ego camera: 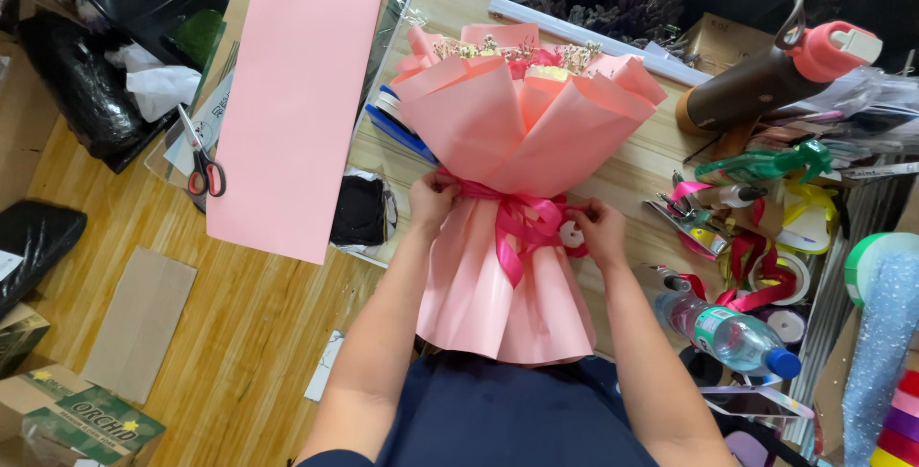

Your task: The person wraps a pink ribbon around a flower bouquet already covered in pink paper, ties a bow, and trims the ribbon ends with scissors. The workspace is a cluttered table with various craft supplies.

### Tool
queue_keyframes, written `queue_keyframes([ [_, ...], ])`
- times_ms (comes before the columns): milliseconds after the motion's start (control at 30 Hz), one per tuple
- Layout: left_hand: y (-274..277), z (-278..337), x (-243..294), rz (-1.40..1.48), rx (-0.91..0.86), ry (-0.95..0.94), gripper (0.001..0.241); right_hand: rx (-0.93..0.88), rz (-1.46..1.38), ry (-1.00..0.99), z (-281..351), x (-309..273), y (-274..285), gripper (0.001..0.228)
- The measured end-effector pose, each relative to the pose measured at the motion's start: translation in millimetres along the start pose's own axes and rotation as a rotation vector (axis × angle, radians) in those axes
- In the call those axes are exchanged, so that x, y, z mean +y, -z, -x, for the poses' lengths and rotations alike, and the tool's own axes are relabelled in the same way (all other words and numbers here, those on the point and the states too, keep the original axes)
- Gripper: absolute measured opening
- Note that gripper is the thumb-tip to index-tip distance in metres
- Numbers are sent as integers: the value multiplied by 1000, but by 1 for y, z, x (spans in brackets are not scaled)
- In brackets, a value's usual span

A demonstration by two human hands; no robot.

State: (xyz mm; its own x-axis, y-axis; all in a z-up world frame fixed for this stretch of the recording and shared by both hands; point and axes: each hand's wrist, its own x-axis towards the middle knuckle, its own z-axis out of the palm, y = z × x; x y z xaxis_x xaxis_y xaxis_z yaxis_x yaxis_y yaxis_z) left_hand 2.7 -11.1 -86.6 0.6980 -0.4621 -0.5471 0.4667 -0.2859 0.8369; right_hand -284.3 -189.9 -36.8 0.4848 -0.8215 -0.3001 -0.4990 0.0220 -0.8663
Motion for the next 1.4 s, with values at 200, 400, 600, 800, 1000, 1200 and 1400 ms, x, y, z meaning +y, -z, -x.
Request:
queue_keyframes([
  [200,-3,-15,-22,-2,59,-58,9,66,5,90,-9,23,-6,7],
  [400,-2,4,-16,-574,114,-95,25,43,-32,105,0,14,-2,15],
  [600,-3,152,83,-683,149,-138,94,133,236,495,54,-53,-6,41],
  [800,-41,189,81,-1024,-20,-219,78,-115,541,573,66,-79,-17,39],
  [1000,-53,207,77,-926,-256,-216,35,-323,206,221,118,-160,9,21],
  [1200,-59,296,110,-685,-547,-188,28,-313,-129,-33,173,-202,27,26],
  [1400,-44,334,115,-604,-681,-96,33,-306,-423,-286,188,-154,36,25],
])
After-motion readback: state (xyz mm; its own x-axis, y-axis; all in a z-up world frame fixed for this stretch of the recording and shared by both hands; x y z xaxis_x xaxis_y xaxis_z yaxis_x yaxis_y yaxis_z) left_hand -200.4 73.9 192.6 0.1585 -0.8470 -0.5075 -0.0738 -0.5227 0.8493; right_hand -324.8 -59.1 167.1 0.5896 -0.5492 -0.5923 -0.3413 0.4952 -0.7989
